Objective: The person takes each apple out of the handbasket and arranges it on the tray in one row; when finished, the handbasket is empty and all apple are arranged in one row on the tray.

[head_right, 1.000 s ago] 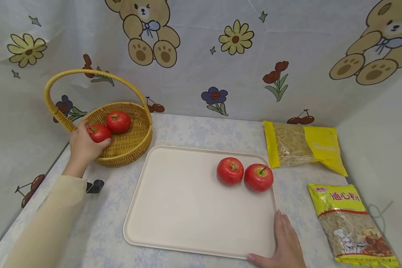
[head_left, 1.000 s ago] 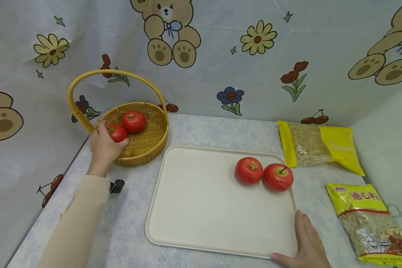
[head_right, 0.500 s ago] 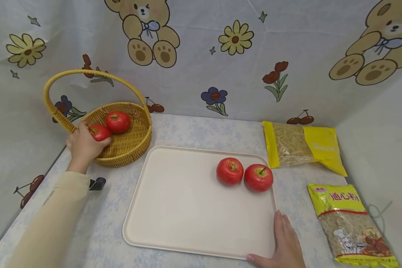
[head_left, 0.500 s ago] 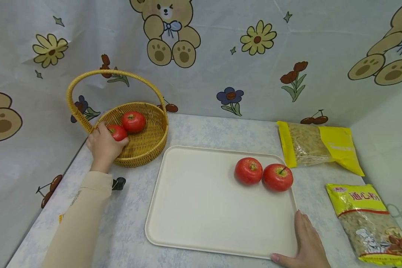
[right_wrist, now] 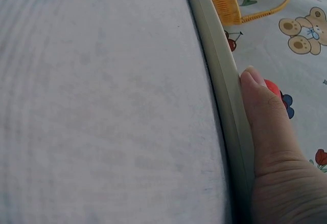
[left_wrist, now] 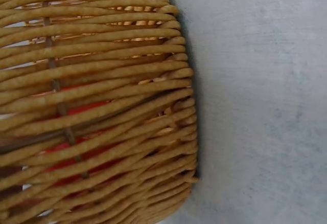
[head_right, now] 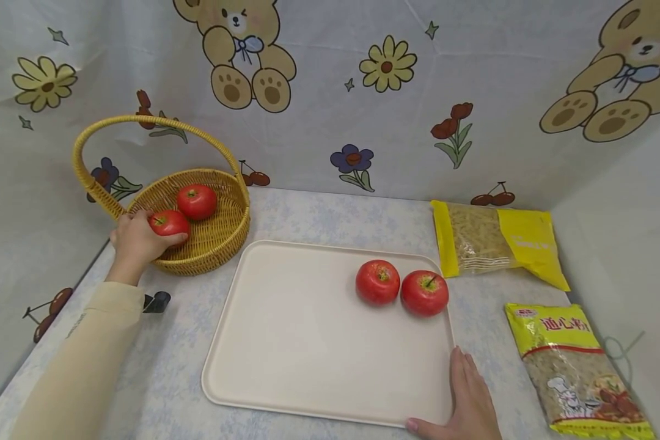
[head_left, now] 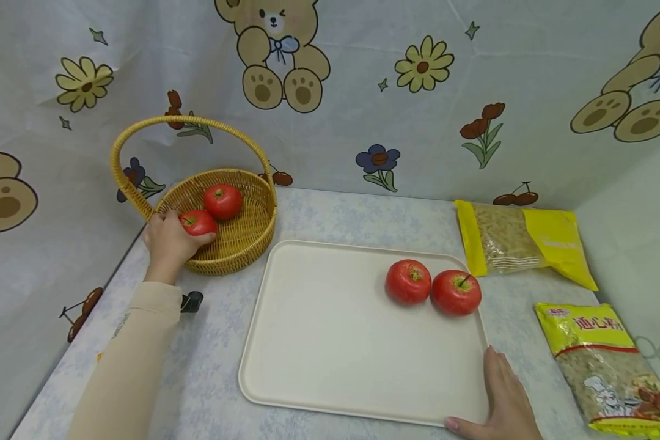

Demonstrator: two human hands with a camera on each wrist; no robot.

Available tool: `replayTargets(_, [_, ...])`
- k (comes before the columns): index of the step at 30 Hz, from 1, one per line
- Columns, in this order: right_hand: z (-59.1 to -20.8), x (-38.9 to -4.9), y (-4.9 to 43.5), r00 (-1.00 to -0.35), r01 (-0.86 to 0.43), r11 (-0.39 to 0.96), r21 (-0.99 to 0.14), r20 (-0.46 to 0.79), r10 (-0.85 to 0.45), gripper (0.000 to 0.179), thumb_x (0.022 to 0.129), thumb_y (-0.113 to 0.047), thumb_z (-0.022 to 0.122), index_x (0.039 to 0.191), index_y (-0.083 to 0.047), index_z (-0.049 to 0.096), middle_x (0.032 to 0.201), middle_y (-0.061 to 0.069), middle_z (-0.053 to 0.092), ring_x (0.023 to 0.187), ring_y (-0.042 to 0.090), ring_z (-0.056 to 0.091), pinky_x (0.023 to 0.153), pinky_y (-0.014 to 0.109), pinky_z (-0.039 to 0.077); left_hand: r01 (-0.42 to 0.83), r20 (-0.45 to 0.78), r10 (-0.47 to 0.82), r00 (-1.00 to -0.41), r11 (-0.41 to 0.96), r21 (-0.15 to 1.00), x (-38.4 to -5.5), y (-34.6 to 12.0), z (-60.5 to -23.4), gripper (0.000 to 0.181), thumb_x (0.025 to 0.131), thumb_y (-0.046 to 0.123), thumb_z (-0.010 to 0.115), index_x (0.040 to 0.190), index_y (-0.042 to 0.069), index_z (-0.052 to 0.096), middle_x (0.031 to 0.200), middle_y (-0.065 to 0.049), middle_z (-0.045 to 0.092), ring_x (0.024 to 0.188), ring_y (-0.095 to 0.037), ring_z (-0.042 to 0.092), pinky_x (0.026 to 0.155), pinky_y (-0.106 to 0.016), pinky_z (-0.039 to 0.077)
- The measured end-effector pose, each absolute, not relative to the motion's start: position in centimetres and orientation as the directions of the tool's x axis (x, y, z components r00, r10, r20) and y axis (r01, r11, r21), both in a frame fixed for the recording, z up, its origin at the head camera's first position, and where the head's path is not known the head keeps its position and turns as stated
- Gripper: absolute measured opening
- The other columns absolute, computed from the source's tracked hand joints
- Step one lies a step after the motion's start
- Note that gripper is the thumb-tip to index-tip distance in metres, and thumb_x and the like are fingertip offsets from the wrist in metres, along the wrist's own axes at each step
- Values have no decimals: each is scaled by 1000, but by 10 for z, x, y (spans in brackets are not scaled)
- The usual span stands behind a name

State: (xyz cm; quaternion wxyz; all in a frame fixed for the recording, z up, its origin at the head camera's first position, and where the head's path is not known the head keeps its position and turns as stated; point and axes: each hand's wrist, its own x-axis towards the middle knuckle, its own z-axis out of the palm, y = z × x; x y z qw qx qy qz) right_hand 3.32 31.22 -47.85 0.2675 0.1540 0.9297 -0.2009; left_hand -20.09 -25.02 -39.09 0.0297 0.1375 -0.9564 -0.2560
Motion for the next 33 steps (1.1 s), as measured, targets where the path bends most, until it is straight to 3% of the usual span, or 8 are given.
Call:
replayTargets(7, [-479,34,312,-811,399,868,-296,-555,183,162,50,-84,73,153,-9,-26,162,28,-13,145,53,3,106,75,13,-243,-58,-244,-968,861,447,-201,-249,-392,99,79,49,79,145,-6,29,129,-40,53,119,-55,51,118,-63,1])
replayTargets(16, [-476,34,310,-824,387,873,-298,-537,182,161,50,-83,74,153,-8,-24,162,28,-13,147,52,0,108,73,12,-236,-12,-258,-966,861,451,-201,-245,-395,98,80,51,74,146,-6,29,131,-37,53,121,-51,50,119,-64,4])
replayTargets(25, [-476,35,311,-845,353,884,-305,-509,162,160,51,-83,74,154,-6,-22,162,30,-8,146,52,5,108,74,14,-111,140,-239,-961,795,597,-181,-211,-364,86,79,48,75,144,4,38,135,-24,53,120,-43,49,97,-64,45])
replayTargets(33, [-476,36,311,-849,348,883,-315,-506,154,159,52,-82,74,154,-7,-23,162,29,-9,146,53,2,108,74,11,72,167,-69,-984,700,711,-154,-150,-329,81,76,41,82,140,12,42,135,-13,53,122,-34,48,91,-59,52])
